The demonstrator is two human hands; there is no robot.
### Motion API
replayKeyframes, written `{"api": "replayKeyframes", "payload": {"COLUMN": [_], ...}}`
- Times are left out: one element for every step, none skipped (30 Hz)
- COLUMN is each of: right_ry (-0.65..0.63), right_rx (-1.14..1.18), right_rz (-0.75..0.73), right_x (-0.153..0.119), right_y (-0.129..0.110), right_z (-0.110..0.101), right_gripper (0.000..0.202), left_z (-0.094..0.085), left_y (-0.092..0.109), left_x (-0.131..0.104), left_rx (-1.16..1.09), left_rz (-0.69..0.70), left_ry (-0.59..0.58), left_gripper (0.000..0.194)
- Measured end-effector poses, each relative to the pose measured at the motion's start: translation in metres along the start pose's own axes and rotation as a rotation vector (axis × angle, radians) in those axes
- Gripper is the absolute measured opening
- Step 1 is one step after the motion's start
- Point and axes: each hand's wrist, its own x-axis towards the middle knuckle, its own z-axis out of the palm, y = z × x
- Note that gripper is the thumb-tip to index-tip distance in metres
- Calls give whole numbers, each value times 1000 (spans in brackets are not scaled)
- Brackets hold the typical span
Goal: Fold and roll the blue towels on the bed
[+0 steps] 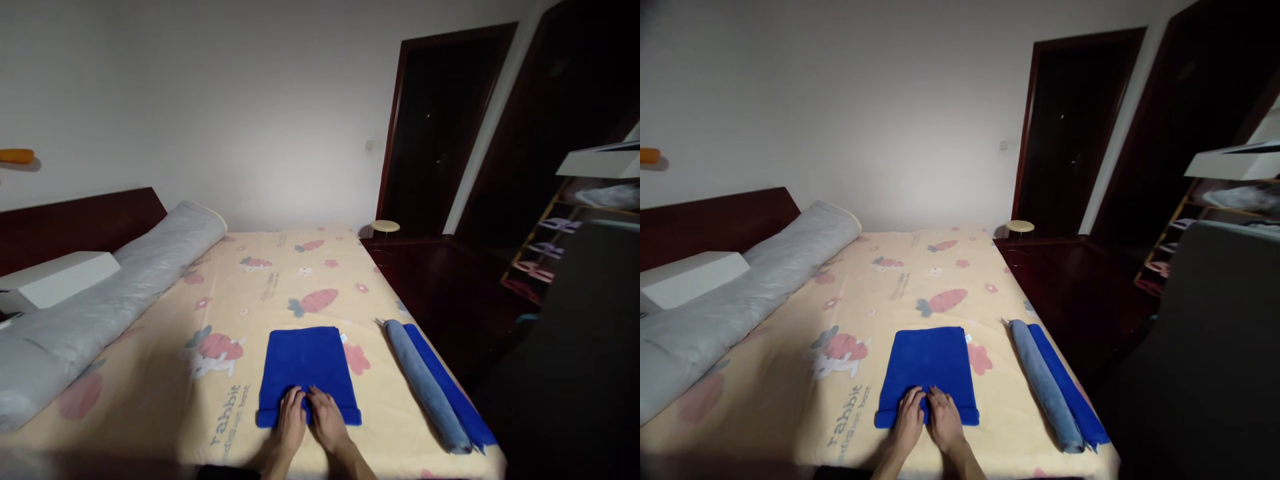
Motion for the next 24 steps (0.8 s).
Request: {"api": "replayKeyframes", "payload": {"right_ry": [38,86,136,178,208,222,229,235,237,235,223,201,172,143,126,126,144,172,203,228,243,247,245,241], "right_rx": [-10,-24,-43,-64,-83,-101,-115,-125,-129,-125,-113,-95,-76,-61,-54,-56,-66,-85,-108,-132,-154,-171,-179,-177], "right_rz": [37,83,138,194,242,275,297,305,291,257,208,151,96,51,31,40,74,128,194,257,309,344,365,371], "right_x": [0,-1,-2,-3,-4,-4,-3,-1,1,3,5,8,10,11,13,14,14,14,14,14,14,14,14,15], "right_y": [4,9,14,18,22,24,24,23,20,17,13,10,9,8,10,14,19,25,32,38,43,46,47,45], "right_z": [0,1,2,3,4,5,6,8,10,11,12,13,14,14,13,13,12,12,12,12,12,12,11,11], "right_gripper": [49,47,46,46,47,47,48,48,48,47,46,45,44,44,43,42,42,43,44,45,46,46,47,48], "left_z": [-1,-2,-4,-6,-8,-10,-11,-11,-11,-11,-11,-11,-12,-13,-14,-15,-16,-16,-15,-13,-11,-8,-5,-3], "left_y": [-2,-5,-7,-9,-9,-8,-6,-3,0,3,5,6,7,6,4,0,-4,-8,-12,-15,-18,-19,-19,-19], "left_x": [-1,-1,-3,-3,-4,-4,-4,-3,-2,0,3,5,8,10,12,14,14,13,11,9,7,5,3,2], "left_rx": [10,30,62,101,143,182,210,223,218,198,168,134,106,87,83,94,119,156,203,254,305,348,381,397], "left_rz": [-25,-61,-107,-158,-209,-248,-268,-268,-245,-204,-154,-104,-65,-40,-31,-39,-63,-102,-151,-204,-254,-292,-316,-324], "left_ry": [25,39,36,19,-2,-15,-15,0,17,20,0,-43,-96,-142,-169,-168,-142,-99,-51,-4,37,72,100,122], "left_gripper": [58,57,58,61,64,67,70,71,71,69,67,64,61,59,57,57,57,57,57,58,59,60,61,62]}}
